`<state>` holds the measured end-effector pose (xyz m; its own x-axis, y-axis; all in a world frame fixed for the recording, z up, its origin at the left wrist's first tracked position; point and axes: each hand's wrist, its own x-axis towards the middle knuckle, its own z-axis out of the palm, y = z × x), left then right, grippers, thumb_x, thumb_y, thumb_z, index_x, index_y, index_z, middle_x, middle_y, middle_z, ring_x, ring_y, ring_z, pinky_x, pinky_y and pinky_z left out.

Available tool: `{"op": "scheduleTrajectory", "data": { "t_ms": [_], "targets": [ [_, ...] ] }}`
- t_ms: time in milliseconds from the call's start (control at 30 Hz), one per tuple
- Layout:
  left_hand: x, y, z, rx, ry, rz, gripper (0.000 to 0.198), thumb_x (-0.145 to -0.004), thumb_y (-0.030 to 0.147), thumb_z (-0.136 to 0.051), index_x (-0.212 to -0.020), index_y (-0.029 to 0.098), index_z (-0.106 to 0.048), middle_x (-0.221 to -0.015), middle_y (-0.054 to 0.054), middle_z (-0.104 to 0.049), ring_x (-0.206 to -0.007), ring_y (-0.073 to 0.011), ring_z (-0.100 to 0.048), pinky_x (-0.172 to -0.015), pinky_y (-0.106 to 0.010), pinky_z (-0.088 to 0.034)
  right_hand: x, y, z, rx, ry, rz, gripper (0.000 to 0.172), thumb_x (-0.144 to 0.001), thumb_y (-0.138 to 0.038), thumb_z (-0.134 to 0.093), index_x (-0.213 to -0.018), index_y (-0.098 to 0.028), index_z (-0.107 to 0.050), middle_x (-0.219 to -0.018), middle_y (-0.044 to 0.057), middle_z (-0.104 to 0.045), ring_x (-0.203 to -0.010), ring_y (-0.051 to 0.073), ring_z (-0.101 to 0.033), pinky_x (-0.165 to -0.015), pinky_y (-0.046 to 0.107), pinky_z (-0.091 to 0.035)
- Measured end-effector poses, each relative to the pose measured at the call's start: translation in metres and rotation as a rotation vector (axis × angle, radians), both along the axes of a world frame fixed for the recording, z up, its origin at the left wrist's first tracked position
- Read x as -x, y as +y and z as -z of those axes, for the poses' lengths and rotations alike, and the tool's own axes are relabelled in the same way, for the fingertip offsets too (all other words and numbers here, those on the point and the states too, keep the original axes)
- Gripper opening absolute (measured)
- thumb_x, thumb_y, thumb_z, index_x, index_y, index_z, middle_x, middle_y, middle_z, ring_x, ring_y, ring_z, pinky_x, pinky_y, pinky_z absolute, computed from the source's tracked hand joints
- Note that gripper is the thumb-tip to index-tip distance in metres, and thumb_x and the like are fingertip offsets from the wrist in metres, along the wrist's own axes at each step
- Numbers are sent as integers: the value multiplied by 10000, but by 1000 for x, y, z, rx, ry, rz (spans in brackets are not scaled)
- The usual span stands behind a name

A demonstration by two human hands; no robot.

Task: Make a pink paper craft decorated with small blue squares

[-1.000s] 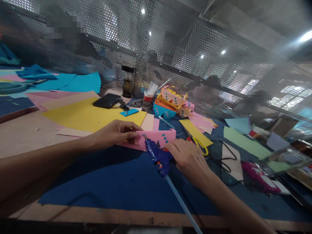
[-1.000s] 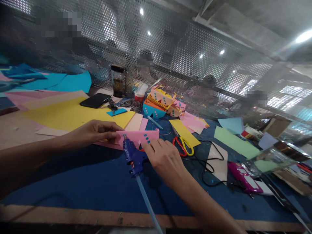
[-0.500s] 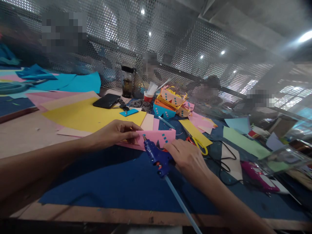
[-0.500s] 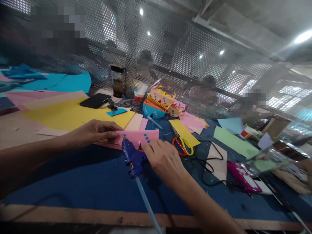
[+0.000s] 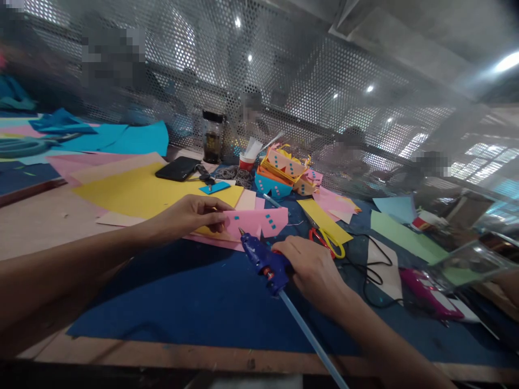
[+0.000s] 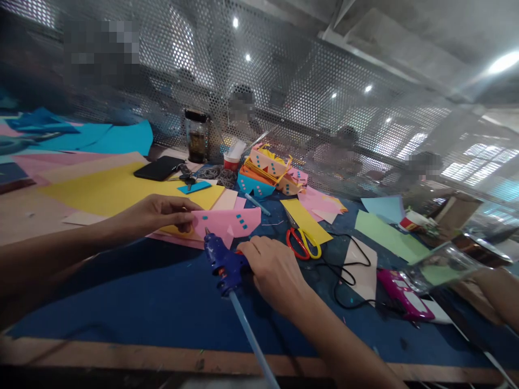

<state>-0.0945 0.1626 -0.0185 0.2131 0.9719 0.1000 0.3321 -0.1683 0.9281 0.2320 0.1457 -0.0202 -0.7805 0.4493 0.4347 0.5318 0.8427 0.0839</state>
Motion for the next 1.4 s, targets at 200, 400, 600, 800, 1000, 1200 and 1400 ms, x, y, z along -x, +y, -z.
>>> {"op": "scheduleTrajectory", "data": {
  "t_ms": [200,400,600,800,1000,1200,1400],
  "targets": [
    [1,1,1,-21,-17,-15,440,-826,534,-826,-1096,187,-814,-831,-37,-805,-764,-187,-756,-745,-289,-643,0,2,6,159,45,-21,143,-999,-141,-672,-1138,-173,-686,-1052,83,-762,-924,231,-699,-789,330,-480],
    [2,2,3,-28,2,3,441,-845,535,-806,-1113,185,-815,-840,-42,-809,-774,-189,-759,-737,-280,-636,1,1,5,200,102,-25,137,-1008,-184,-688,-1144,-165,-682,-1059,91,-757,-944,250,-712,-803,337,-476],
    [1,2,3,-21,-18,12,437,-844,546,-812,-1101,194,-813,-848,-41,-808,-777,-183,-748,-747,-282,-628,2,0,4,229,119,-23,77,-1037,-207,-646,-1096,-170,-677,-1032,88,-748,-891,233,-693,-771,330,-464],
    [-1,0,0,0,-40,4,455,-814,560,-840,-1076,189,-814,-818,-31,-802,-759,-176,-739,-741,-269,-608,2,1,4,216,120,-28,70,-1027,-199,-657,-1087,-169,-675,-1012,80,-743,-887,233,-690,-770,328,-453],
    [0,1,2,-18,-40,24,438,-823,555,-835,-1072,195,-813,-823,-24,-805,-753,-171,-740,-738,-265,-606,2,1,3,205,96,-21,79,-1012,-169,-654,-1089,-166,-673,-1017,83,-742,-898,234,-693,-777,324,-457],
    [0,0,1,-26,-9,17,457,-838,576,-816,-1085,192,-813,-839,-45,-812,-770,-195,-752,-751,-297,-625,2,0,2,195,85,-3,75,-1010,-178,-677,-1085,-169,-676,-1023,82,-744,-892,229,-692,-770,322,-453],
    [1,0,2,-27,-7,14,459,-842,591,-820,-1087,203,-818,-846,-49,-815,-782,-203,-758,-775,-315,-639,0,1,4,192,76,-3,91,-998,-160,-674,-1088,-176,-672,-1024,80,-746,-903,230,-692,-780,322,-461]
  ]
}}
